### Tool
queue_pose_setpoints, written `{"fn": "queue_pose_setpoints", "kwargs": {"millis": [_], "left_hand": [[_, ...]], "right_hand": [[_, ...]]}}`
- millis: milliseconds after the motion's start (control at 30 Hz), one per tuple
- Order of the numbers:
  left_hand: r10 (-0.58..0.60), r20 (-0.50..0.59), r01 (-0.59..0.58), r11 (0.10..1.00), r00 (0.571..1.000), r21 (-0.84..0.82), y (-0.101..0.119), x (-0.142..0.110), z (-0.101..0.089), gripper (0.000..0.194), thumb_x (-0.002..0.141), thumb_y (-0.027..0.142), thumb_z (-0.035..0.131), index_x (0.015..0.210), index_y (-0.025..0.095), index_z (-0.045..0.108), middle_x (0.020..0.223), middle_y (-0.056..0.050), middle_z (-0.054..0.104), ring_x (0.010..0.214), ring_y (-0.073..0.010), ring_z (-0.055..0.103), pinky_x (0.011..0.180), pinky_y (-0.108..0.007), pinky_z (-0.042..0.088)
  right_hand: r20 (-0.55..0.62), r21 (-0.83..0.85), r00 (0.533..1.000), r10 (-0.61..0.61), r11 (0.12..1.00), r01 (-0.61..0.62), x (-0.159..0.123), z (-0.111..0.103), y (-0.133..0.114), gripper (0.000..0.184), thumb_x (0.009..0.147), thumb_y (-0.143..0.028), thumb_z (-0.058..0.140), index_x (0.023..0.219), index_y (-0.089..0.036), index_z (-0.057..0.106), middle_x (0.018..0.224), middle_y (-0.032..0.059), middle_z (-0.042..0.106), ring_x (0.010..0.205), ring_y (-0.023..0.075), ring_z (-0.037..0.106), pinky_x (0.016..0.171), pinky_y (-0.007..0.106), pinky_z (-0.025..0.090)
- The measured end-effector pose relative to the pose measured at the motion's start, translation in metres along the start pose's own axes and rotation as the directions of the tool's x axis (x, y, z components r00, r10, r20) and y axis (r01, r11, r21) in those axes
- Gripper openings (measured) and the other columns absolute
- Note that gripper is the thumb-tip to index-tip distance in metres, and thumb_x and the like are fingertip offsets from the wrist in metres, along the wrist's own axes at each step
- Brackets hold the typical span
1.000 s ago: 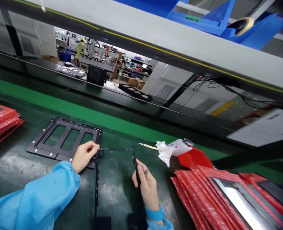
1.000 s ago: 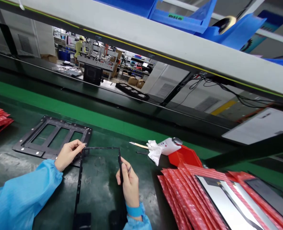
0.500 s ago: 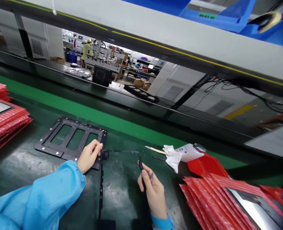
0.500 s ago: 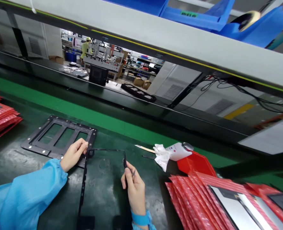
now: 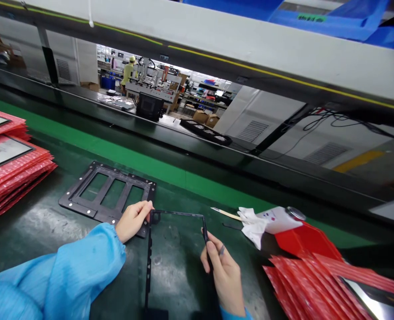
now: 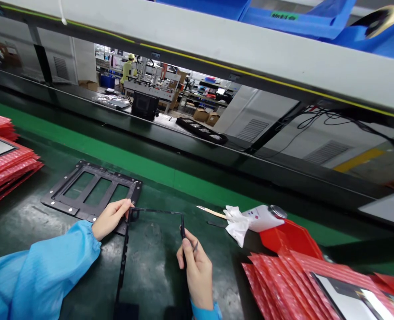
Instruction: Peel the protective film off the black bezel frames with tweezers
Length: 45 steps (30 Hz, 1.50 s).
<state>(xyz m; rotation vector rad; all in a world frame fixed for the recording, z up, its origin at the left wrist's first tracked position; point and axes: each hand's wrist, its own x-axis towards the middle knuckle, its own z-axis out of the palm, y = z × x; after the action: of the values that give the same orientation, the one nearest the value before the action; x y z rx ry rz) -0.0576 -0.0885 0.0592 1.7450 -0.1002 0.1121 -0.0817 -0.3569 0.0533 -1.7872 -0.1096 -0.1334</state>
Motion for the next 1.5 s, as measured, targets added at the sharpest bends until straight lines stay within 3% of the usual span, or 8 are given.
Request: {"fn": "queue_pose_setpoints", "kwargs": {"millis": [300, 433, 533, 767, 900, 1067, 1300, 1500], "left_hand": [[-0.036, -0.011, 0.035, 0.994, 0.999, -0.104, 0.001, 0.0, -0.004, 0.042, 0.088, 0.056, 0.049, 0.077, 0.017, 0.058, 0.051, 0.006, 0.045, 0.047, -0.0084, 0.042, 0.048, -0.021, 0.03], [-0.09, -0.137, 0.056, 0.97, 0.987, -0.238, -0.002, 0.01, -0.012, 0.043, 0.089, 0.061, 0.043, 0.087, 0.018, 0.051, 0.052, 0.009, 0.038, 0.037, -0.006, 0.036, 0.037, -0.018, 0.025], [-0.117, -0.184, 0.048, 0.94, 0.976, -0.339, -0.001, 0.014, -0.013, 0.045, 0.087, 0.063, 0.043, 0.092, 0.019, 0.046, 0.059, 0.008, 0.046, 0.039, -0.0067, 0.045, 0.036, -0.018, 0.031], [-0.125, -0.054, 0.083, 0.868, 0.991, -0.49, 0.007, 0.001, 0.01, 0.046, 0.081, 0.061, 0.057, 0.089, 0.019, 0.041, 0.07, 0.0, 0.06, 0.049, -0.01, 0.058, 0.043, -0.021, 0.046], [-0.117, 0.021, 0.111, 0.847, 0.993, -0.52, 0.006, -0.006, 0.02, 0.045, 0.081, 0.06, 0.057, 0.089, 0.018, 0.041, 0.069, -0.001, 0.061, 0.049, -0.0111, 0.059, 0.043, -0.021, 0.046], [-0.11, 0.059, 0.125, 0.832, 0.992, -0.541, 0.007, -0.01, 0.024, 0.046, 0.081, 0.06, 0.058, 0.089, 0.018, 0.042, 0.069, -0.002, 0.062, 0.051, -0.0135, 0.063, 0.045, -0.022, 0.047], [-0.109, 0.092, 0.142, 0.811, 0.99, -0.568, 0.007, -0.01, 0.024, 0.044, 0.082, 0.057, 0.059, 0.091, 0.017, 0.043, 0.07, -0.003, 0.064, 0.053, -0.015, 0.065, 0.048, -0.024, 0.048], [-0.13, 0.088, 0.157, 0.812, 0.988, -0.562, 0.004, -0.01, 0.02, 0.045, 0.082, 0.058, 0.058, 0.094, 0.017, 0.046, 0.071, -0.003, 0.064, 0.055, -0.0147, 0.065, 0.051, -0.024, 0.048]], "right_hand": [[-0.057, 0.066, 0.995, 0.085, 0.995, -0.081, -0.003, 0.0, -0.007, 0.053, 0.087, -0.056, 0.061, 0.118, -0.013, 0.061, 0.054, -0.0041, 0.051, 0.045, 0.0095, 0.035, 0.047, 0.024, 0.029], [-0.245, 0.18, 0.961, 0.125, 0.98, -0.081, 0.002, -0.011, -0.003, 0.056, 0.078, -0.059, 0.068, 0.11, -0.013, 0.066, 0.067, 0.0016, 0.059, 0.046, 0.0088, 0.039, 0.04, 0.021, 0.024], [-0.375, 0.27, 0.919, 0.122, 0.963, -0.018, 0.007, -0.016, 0.001, 0.05, 0.076, -0.055, 0.072, 0.105, -0.015, 0.068, 0.073, 0.0005, 0.057, 0.046, 0.0058, 0.035, 0.039, 0.02, 0.021], [-0.229, 0.306, 0.964, 0.132, 0.95, -0.057, 0.007, -0.009, -0.002, 0.056, 0.084, -0.057, 0.064, 0.122, -0.015, 0.061, 0.075, 0.0001, 0.055, 0.046, 0.0047, 0.029, 0.04, 0.02, 0.022], [-0.259, 0.338, 0.955, 0.144, 0.94, -0.05, 0.007, -0.008, -0.005, 0.057, 0.085, -0.055, 0.064, 0.127, -0.019, 0.053, 0.065, -0.0051, 0.046, 0.045, 0.0051, 0.029, 0.038, 0.018, 0.019], [-0.336, 0.395, 0.922, 0.193, 0.918, -0.049, 0.011, -0.01, -0.002, 0.051, 0.075, -0.047, 0.077, 0.112, -0.017, 0.058, 0.057, -0.0104, 0.029, 0.044, 0.0052, 0.026, 0.037, 0.015, 0.016], [-0.362, 0.457, 0.896, 0.258, 0.887, -0.071, 0.012, -0.013, 0.001, 0.04, 0.066, -0.041, 0.084, 0.081, -0.017, 0.055, 0.054, -0.012, 0.025, 0.042, 0.004, 0.024, 0.036, 0.016, 0.014], [-0.417, 0.3, 0.9, 0.127, 0.954, 0.004, 0.007, -0.013, 0.002, 0.04, 0.074, -0.045, 0.077, 0.068, -0.018, 0.048, 0.053, -0.0075, 0.041, 0.044, 0.006, 0.032, 0.039, 0.019, 0.021]]}}
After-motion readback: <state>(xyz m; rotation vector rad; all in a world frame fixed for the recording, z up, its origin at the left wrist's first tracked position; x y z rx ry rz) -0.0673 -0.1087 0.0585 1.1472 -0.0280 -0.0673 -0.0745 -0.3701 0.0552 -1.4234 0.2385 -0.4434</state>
